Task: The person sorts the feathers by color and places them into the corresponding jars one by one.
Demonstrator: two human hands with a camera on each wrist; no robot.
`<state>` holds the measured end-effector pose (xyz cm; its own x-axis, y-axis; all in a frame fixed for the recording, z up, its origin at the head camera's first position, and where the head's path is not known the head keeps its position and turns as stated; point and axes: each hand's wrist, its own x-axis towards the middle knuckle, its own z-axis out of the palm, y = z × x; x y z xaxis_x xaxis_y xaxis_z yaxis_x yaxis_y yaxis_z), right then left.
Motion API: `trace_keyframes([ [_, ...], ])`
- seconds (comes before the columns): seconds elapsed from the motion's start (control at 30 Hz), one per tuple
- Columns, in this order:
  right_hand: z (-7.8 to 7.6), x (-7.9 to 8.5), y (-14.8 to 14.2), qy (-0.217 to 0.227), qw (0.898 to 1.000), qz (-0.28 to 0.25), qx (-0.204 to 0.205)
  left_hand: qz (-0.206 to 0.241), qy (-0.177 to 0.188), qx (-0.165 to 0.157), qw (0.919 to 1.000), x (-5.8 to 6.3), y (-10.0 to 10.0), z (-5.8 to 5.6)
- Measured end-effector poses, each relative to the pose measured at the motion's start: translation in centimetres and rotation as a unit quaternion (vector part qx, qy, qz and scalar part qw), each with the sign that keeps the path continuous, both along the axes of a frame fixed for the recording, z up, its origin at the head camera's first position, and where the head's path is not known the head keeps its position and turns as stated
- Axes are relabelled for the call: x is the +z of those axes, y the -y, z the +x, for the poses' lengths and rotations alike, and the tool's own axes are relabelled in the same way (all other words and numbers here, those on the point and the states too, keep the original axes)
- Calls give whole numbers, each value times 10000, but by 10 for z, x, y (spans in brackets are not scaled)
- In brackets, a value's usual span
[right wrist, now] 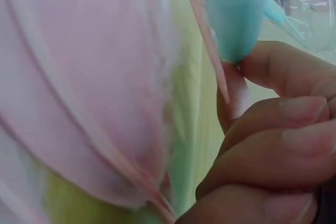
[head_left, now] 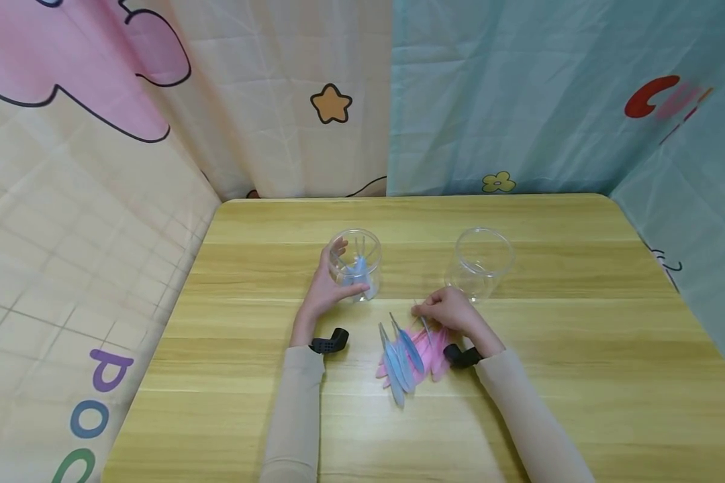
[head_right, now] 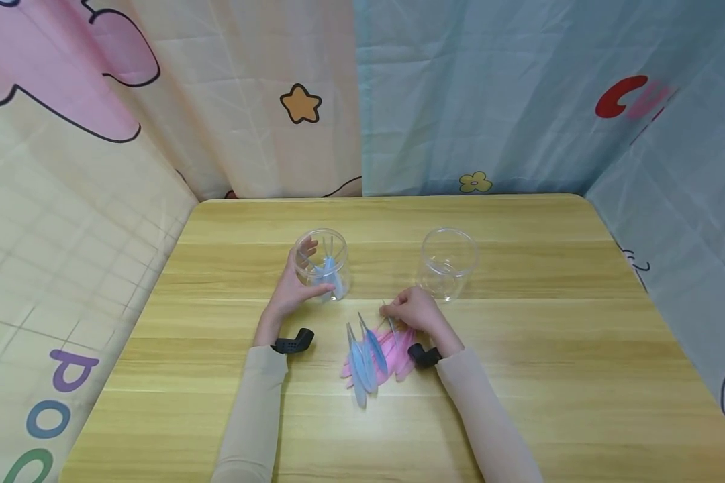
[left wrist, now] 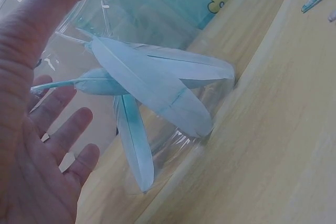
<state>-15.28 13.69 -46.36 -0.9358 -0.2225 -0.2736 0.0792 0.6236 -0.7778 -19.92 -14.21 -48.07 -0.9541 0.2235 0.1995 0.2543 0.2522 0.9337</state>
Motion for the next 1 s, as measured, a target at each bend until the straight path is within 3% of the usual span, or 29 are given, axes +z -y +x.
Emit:
trace_keyframes([
  [0.33, -2, 19, -3, -92, 9992, -372, -60, 60, -102, -12, 9999, 1, 1, 0],
  [0.63, -9, 46, 2, -664, 9954, -663, -208, 65, -31, -26, 10000, 2, 1, 1],
  [1.0, -22, 78, 30, -1474, 9768, -1399, -678, 36, -28, -8, 10000, 0, 1, 2],
])
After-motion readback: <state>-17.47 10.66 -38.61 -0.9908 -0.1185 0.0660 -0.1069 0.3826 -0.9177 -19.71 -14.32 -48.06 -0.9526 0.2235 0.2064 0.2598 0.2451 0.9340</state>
